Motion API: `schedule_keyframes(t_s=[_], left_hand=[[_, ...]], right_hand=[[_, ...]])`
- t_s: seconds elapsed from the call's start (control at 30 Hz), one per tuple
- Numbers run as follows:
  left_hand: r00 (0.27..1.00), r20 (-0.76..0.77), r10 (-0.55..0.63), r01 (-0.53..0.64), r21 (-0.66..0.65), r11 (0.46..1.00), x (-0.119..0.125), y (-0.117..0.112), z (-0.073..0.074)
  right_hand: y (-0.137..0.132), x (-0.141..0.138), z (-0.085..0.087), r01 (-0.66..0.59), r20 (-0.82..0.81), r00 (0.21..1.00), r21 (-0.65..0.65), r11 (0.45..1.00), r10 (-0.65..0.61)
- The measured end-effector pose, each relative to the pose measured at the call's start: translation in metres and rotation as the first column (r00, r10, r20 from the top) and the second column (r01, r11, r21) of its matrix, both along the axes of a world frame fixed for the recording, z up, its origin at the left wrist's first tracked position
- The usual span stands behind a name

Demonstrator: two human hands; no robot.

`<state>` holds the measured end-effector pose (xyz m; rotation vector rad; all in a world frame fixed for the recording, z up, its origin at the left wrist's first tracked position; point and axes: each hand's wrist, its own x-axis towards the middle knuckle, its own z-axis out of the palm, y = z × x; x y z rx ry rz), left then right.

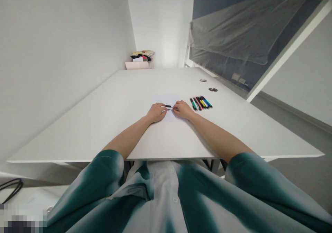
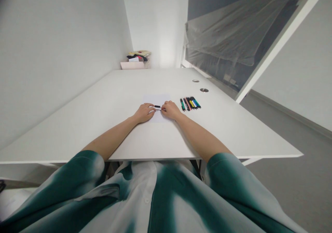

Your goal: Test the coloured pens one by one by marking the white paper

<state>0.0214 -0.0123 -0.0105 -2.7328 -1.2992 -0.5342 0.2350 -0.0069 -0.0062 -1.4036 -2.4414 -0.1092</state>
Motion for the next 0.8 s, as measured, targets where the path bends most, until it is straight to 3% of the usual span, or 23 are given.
schedule_keyframes(t_s=[0.8], left_hand=[[0.995, 0.051, 0.083, -0.083, -0.013, 0.996, 0.0018, 0.0039, 0.0066]], right_hand=[[-0.0013, -0.0068, 0.0033, 0.026, 0.017, 1.000, -0.029, 0.999, -0.025]])
